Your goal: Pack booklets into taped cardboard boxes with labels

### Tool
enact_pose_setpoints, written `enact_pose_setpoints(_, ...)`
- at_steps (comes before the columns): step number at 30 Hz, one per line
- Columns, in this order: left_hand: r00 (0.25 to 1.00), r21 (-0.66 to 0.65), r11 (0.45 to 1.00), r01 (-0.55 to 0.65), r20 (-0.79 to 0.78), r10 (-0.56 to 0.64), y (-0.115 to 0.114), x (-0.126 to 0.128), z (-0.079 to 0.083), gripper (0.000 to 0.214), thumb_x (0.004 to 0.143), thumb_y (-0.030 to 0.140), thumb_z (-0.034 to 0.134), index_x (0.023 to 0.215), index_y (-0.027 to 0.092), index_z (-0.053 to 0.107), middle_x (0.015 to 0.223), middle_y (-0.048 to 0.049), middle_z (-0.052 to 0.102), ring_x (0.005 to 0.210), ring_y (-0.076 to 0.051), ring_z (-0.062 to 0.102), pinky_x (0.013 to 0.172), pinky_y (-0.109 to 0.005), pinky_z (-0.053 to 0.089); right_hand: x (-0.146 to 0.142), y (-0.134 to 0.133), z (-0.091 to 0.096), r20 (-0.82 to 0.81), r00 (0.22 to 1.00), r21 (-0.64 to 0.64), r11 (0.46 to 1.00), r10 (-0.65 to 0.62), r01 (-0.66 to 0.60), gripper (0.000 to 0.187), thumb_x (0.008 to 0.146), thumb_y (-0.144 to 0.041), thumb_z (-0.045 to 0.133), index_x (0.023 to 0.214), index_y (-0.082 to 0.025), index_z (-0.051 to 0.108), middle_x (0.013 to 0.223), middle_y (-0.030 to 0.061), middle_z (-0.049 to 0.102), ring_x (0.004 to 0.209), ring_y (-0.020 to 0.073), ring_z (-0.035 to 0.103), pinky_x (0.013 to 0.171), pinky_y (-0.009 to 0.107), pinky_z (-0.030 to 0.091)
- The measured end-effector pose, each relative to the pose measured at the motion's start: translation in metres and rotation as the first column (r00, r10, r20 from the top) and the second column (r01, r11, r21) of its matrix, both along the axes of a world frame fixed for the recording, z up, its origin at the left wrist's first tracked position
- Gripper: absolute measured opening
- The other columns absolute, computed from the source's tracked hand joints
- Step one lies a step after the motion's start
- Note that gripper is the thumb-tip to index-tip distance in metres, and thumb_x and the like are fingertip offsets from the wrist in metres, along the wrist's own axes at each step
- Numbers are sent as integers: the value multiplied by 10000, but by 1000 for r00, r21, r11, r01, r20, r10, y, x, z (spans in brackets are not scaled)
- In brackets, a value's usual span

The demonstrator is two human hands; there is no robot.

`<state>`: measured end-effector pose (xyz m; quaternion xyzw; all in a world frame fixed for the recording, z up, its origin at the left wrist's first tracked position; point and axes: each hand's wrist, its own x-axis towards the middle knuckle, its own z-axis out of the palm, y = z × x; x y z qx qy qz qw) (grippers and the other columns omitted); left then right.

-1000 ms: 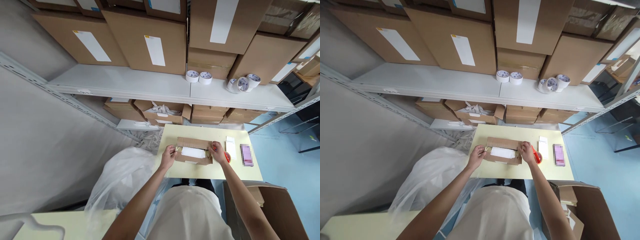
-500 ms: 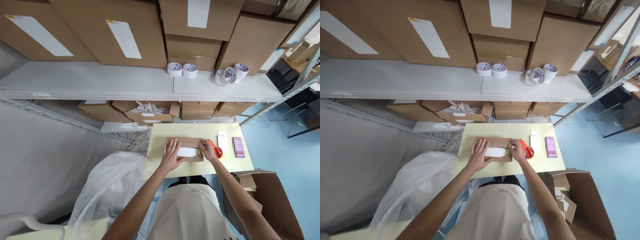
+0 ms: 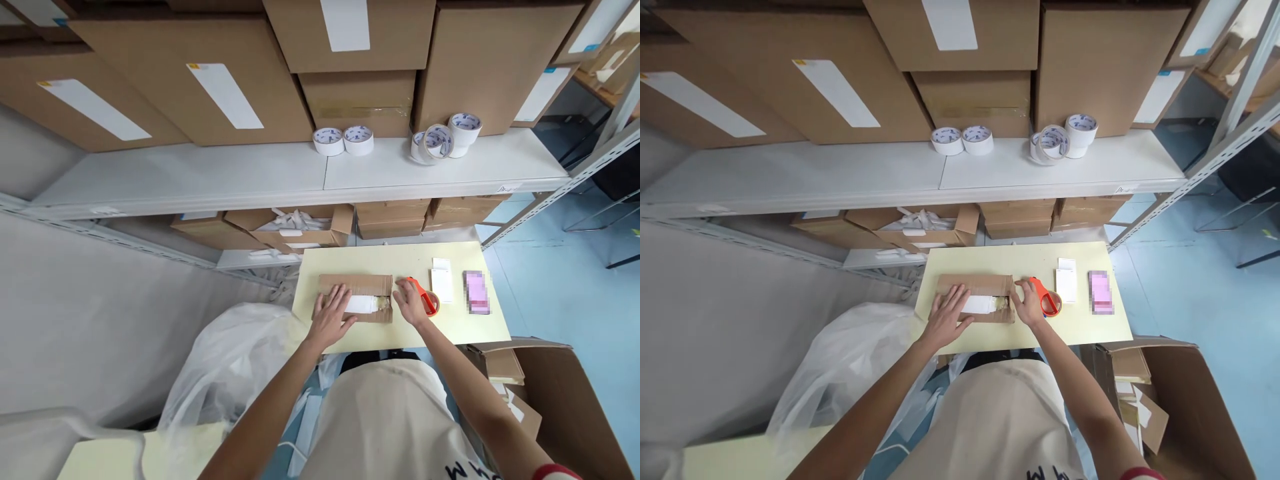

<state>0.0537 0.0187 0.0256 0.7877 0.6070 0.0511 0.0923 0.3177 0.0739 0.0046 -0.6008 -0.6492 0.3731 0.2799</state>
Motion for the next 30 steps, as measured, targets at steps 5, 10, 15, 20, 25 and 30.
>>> enact_pose_setpoints(5,999,-10,1000,-8,-41,8,-4,4,-12,871,834,609,507,1508,101,291,1567,-208,263,1464,-360,216,1168,-536,146,50,-31,-38,294,956,-77,997,10,13,363,836,-318,548,1162,-161,540,1189,197,605,1111,361,588,898,499,466)
enact_pose_setpoints(10,997,8,999,-46,-69,47,-7,7,-11,921,840,640,474,1517,62,237,1574,-238,218,1472,-369,179,1164,-547,134,53,-35,-66,426,900,-104,993,89,-49,456,747,-237,647,1182,-209,511,1023,152,692,1025,355,639,956,511,409)
enact_pose_setpoints(15,997,28,999,-20,-77,22,-5,3,0,946,807,674,505,1524,115,246,1576,-211,239,1471,-384,171,1162,-600,40,43,-26,-67,503,859,-78,995,98,-68,380,742,-98,525,1095,-237,555,652,55,672,768,293,671,1002,516,336)
enact_pose_setpoints(20,998,2,999,40,-40,-39,2,-2,1,822,812,614,546,1491,193,354,1536,-162,368,1433,-380,286,1166,-611,57,44,-29,-55,341,939,-128,992,46,-2,362,729,-128,463,1060,-231,566,766,105,678,769,305,653,791,437,445)
enact_pose_setpoints(25,999,-16,999,45,-19,-45,3,-4,-1,737,822,518,587,1473,233,389,1547,-127,358,1434,-336,301,1172,-552,142,55,-35,-11,72,972,33,975,-223,221,103,784,-262,405,865,-260,468,716,27,581,644,240,559,623,348,427)
enact_pose_setpoints(30,1000,-11,1000,10,16,-10,-7,3,-4,758,817,518,588,1477,206,382,1557,-137,334,1441,-346,275,1150,-545,186,42,-23,50,-201,927,173,920,-318,353,102,851,-349,376,806,-258,382,670,-30,439,602,168,446,577,281,382)
